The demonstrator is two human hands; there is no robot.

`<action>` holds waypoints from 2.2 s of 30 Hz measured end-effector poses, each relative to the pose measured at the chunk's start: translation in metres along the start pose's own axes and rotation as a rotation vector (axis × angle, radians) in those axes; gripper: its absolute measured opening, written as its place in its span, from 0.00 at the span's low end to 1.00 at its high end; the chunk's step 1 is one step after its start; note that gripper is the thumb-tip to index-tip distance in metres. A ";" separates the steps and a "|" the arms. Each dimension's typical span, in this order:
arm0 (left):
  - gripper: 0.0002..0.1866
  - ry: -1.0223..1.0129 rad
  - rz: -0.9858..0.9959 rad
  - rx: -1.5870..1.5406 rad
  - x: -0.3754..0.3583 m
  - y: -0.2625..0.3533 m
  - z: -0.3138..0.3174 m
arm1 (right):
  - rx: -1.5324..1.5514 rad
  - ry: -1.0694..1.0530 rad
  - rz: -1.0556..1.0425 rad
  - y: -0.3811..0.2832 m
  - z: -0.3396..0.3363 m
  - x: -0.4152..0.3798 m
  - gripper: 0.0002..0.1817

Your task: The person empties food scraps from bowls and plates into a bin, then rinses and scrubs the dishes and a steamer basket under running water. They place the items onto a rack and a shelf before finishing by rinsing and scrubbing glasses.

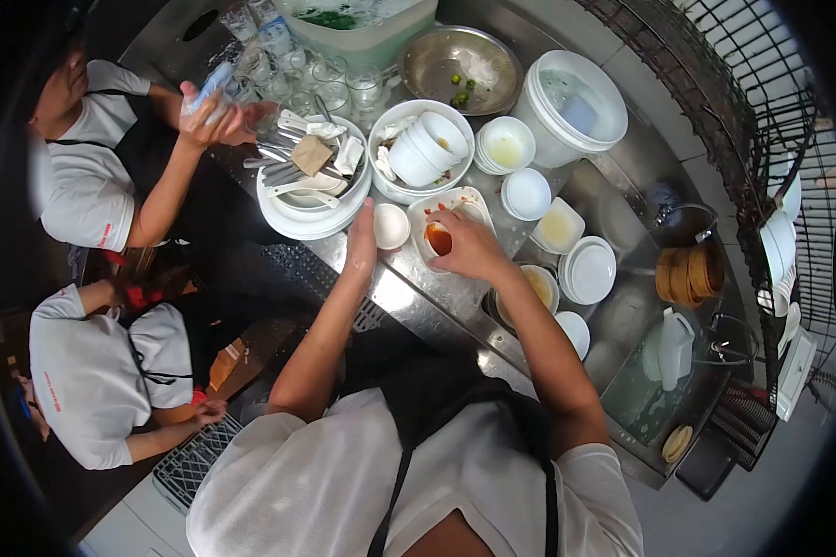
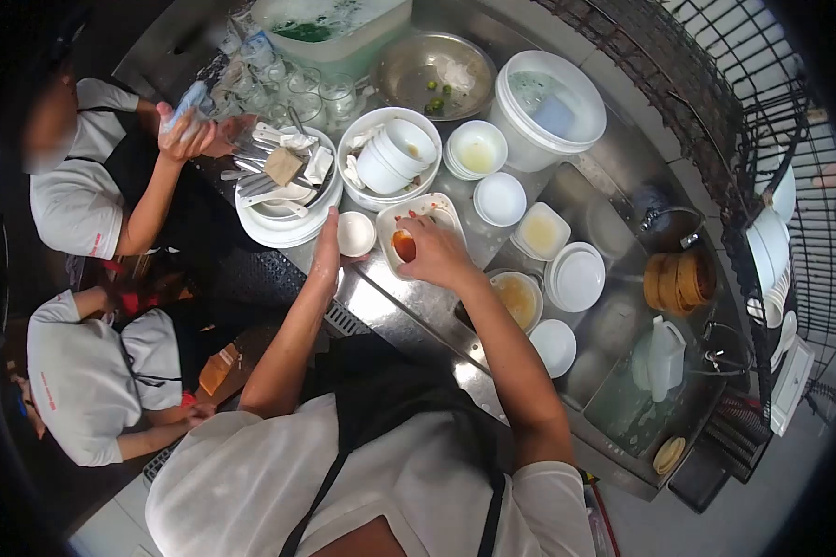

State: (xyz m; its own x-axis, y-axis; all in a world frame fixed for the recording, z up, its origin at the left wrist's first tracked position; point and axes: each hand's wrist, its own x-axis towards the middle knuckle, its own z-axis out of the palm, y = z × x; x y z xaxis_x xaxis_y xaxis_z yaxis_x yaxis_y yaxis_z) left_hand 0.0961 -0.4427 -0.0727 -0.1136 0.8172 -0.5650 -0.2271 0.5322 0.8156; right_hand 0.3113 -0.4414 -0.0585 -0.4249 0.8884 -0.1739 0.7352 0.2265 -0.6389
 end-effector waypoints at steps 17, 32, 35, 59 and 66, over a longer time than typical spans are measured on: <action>0.39 -0.191 -0.079 -0.061 -0.011 0.009 0.030 | -0.376 -0.063 0.036 0.019 -0.032 -0.008 0.36; 0.36 -0.126 -0.061 -0.108 0.005 -0.025 -0.006 | -0.117 -0.111 0.161 -0.003 -0.077 -0.006 0.39; 0.38 -0.192 -0.059 -0.053 0.015 -0.032 0.000 | -0.262 0.042 0.104 -0.013 -0.135 0.032 0.38; 0.36 -0.502 -0.304 -0.099 -0.046 -0.058 0.242 | -1.214 0.489 0.610 0.308 -0.179 -0.160 0.24; 0.30 -0.551 -0.357 -0.167 -0.044 -0.125 0.352 | -0.161 0.244 1.010 0.267 -0.157 -0.218 0.22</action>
State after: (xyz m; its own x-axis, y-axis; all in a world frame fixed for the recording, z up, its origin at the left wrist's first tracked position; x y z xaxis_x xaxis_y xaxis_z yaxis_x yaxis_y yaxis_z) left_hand 0.4705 -0.4679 -0.1056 0.4956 0.6148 -0.6135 -0.3107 0.7851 0.5358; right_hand 0.6834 -0.5118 -0.0731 0.5295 0.7463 -0.4034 0.7575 -0.6300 -0.1712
